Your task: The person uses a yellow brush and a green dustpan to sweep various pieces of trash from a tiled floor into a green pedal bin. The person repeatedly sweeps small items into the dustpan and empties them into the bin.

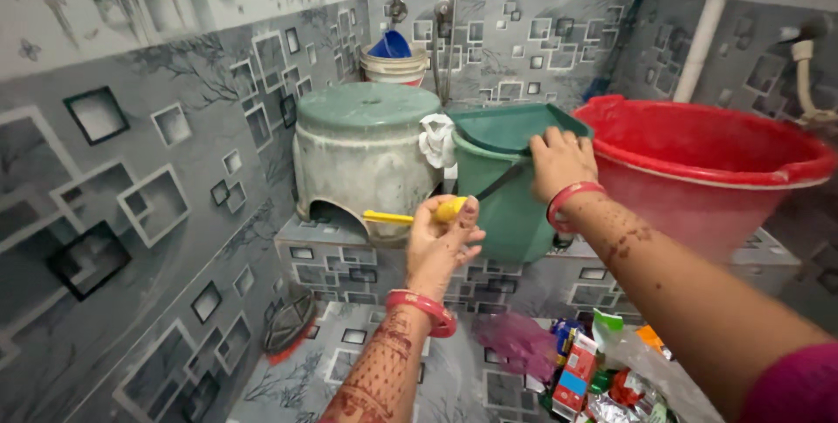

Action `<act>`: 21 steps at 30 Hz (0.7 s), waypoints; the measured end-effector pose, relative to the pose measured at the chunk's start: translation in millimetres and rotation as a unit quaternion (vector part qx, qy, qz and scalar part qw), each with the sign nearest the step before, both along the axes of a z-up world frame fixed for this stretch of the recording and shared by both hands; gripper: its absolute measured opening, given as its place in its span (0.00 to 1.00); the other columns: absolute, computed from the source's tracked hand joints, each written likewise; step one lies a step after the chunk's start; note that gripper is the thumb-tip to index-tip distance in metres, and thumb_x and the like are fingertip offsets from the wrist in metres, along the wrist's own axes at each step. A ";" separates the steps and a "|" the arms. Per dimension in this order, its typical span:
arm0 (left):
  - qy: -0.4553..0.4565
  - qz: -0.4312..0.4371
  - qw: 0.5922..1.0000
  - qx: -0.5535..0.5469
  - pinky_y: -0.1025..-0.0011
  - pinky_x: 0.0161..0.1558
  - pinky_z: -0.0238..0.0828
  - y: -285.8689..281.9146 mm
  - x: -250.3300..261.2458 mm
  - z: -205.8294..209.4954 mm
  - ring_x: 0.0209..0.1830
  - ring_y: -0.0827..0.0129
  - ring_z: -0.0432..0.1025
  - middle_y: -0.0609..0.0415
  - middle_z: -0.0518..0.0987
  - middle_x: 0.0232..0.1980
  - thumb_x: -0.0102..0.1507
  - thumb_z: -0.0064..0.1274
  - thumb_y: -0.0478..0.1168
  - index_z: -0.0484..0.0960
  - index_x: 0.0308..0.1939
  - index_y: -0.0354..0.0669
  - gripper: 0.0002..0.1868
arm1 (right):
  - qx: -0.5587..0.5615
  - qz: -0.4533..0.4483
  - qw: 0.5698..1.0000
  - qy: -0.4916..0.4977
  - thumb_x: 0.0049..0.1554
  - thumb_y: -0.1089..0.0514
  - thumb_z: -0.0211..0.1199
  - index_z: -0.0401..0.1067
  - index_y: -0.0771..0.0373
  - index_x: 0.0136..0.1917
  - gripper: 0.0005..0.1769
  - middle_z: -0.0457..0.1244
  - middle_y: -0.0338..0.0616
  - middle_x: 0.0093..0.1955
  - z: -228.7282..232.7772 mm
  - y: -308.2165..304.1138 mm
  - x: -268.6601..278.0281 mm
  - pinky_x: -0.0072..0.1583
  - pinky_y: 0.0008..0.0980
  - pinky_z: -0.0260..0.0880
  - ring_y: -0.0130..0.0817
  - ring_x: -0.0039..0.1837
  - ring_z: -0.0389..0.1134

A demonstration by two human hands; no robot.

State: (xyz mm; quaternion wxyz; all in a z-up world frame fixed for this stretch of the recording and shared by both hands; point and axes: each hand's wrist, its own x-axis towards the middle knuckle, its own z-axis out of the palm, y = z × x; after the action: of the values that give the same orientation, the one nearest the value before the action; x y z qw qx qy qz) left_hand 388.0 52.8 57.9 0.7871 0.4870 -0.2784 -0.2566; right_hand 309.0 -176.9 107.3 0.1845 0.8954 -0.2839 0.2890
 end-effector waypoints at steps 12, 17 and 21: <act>-0.089 0.158 0.966 0.185 0.67 0.22 0.74 35.6 2.9 14.4 0.17 0.67 0.77 0.47 0.82 0.25 0.61 0.60 0.52 0.80 0.53 0.47 0.20 | -0.015 0.067 0.998 -0.014 0.47 0.67 0.61 0.74 0.55 0.48 0.15 0.67 0.45 0.50 -16.8 -4.6 8.0 0.59 0.44 0.68 0.48 0.59 0.67; -0.287 0.268 0.873 0.291 0.56 0.40 0.75 51.0 -8.3 28.1 0.36 0.52 0.80 0.45 0.85 0.33 0.59 0.63 0.60 0.84 0.45 0.45 0.25 | -0.056 0.094 0.994 0.014 0.47 0.66 0.63 0.73 0.54 0.45 0.12 0.67 0.40 0.48 -19.3 27.1 -19.9 0.55 0.43 0.69 0.44 0.58 0.68; -0.294 0.246 0.868 0.315 0.52 0.48 0.73 68.5 -20.3 33.3 0.45 0.44 0.78 0.41 0.84 0.40 0.57 0.60 0.60 0.83 0.53 0.52 0.26 | -0.052 0.087 0.995 0.020 0.44 0.65 0.65 0.72 0.54 0.43 0.13 0.66 0.38 0.47 -22.3 63.6 -42.1 0.53 0.42 0.69 0.42 0.57 0.68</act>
State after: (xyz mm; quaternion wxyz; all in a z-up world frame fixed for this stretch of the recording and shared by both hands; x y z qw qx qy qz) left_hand 367.7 121.3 91.2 0.5107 0.8149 -0.2728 0.0261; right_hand 266.9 -113.2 85.0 0.2107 0.9113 -0.1862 0.3006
